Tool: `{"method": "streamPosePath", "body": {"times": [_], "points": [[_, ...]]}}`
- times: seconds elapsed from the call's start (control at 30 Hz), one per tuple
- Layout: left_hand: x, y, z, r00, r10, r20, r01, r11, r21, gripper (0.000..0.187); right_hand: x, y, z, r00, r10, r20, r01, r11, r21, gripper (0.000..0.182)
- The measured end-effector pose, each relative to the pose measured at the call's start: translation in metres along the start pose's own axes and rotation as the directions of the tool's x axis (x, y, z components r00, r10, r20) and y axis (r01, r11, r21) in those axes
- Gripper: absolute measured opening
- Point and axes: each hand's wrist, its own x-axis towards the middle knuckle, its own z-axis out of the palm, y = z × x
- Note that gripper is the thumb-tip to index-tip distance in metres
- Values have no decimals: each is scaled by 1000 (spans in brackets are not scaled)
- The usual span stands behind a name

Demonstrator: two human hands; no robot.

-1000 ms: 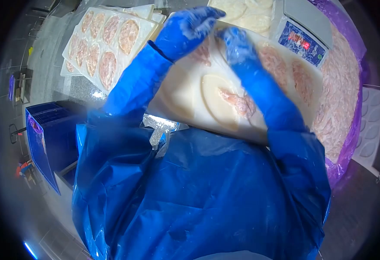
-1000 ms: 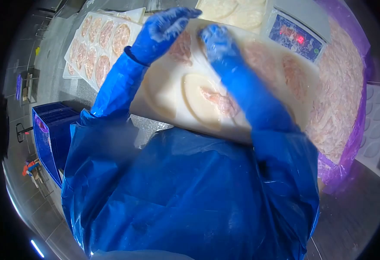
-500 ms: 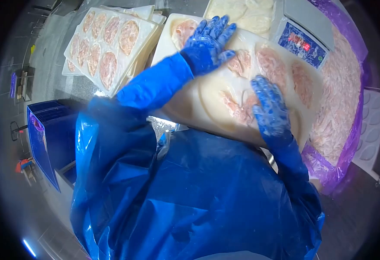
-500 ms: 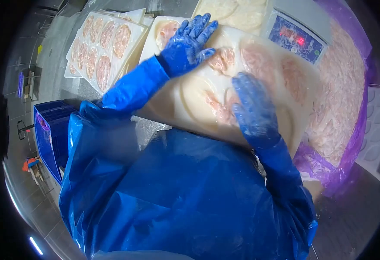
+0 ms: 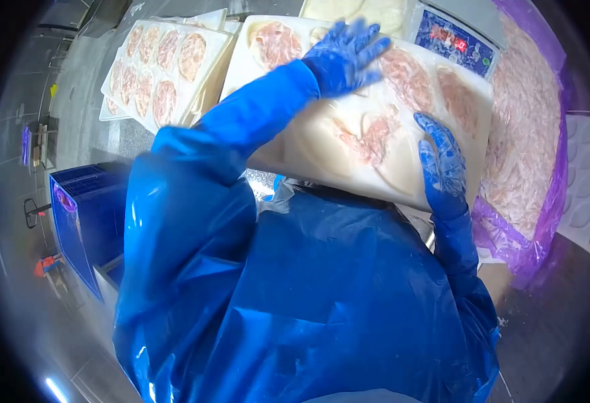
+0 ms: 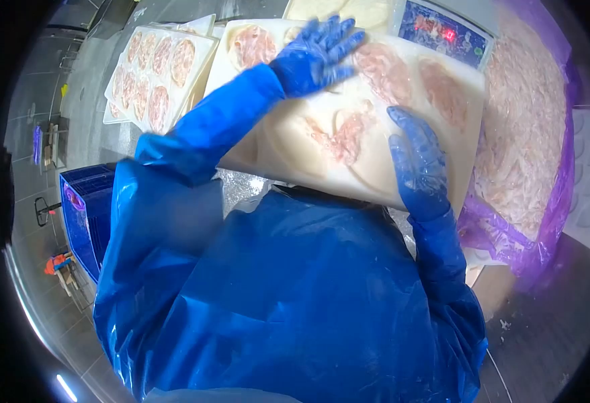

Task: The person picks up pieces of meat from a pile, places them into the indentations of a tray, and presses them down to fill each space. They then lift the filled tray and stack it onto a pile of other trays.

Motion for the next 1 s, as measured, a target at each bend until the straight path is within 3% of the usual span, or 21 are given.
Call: {"method": "streamPosePath", "body": {"times": [0.03,0.1,0.13,0.17,0.23,0.27,0.3,0.37,0.4,0.47,0.5,0.57,0.63,0.7,0.77,0.83,0.87,0.9,0.93,0.97,1.0], "points": [[-1,-4,2,1000,-8,-2,8,1000,1,69,1,-4,0,1000,-14,6,14,1000,26,32],[10,-3,-25,938,-230,259,136,932,335,68,2,-9,3,1000,-23,8,23,998,52,31],[12,-3,-31,915,-372,158,276,861,428,65,5,-8,4,996,-50,78,45,997,68,30],[7,1,-34,915,-371,156,275,860,429,65,8,-7,7,987,-77,142,65,994,86,30],[-12,14,-38,989,129,-67,-128,992,22,63,13,-18,26,984,-132,118,125,990,65,28],[-28,14,-25,994,52,96,-45,996,-74,61,14,-21,34,976,-190,102,186,981,46,27],[-36,10,-28,994,42,99,-35,997,-72,61,14,-17,40,975,-193,109,188,981,53,27],[-41,-5,-34,972,-201,121,171,960,221,59,17,-8,50,933,-316,171,355,885,-302,22],[-44,8,-50,980,-184,71,164,961,223,52,16,-11,45,945,-256,205,311,897,-315,19],[-59,40,-55,999,-29,35,41,908,-417,46,10,-18,36,948,-208,242,290,877,-382,19],[-66,79,-70,983,-172,70,179,777,-604,43,10,-18,33,952,-154,264,264,852,-452,18],[-77,136,-75,987,-157,-13,153,973,-174,36,10,-6,30,935,-270,230,346,841,-415,20],[-71,138,-73,965,-255,59,261,929,-261,34,12,-3,24,900,-384,206,432,848,-308,20],[-68,132,-77,949,-289,123,314,855,-413,32,12,5,21,924,-349,157,375,906,-198,21],[-64,124,-80,933,-304,194,360,753,-551,29,9,15,26,993,19,113,-40,983,178,19],[-58,110,-82,899,-373,229,345,281,-896,20,28,19,33,993,-98,73,81,975,207,23],[-49,92,-82,923,-353,154,288,369,-884,17,38,18,35,978,-208,26,197,953,228,26],[-40,71,-74,939,-340,51,172,333,-927,18,49,7,36,979,-202,27,191,956,224,26],[-27,49,-79,944,-321,78,206,388,-898,23,60,-9,38,985,102,141,-157,870,467,29],[-21,40,-89,901,-424,90,316,501,-806,29,65,-18,39,881,350,319,-473,620,626,33],[-21,21,-80,910,-401,-103,272,767,-581,32,62,-17,42,863,377,337,-505,610,611,37]]}}
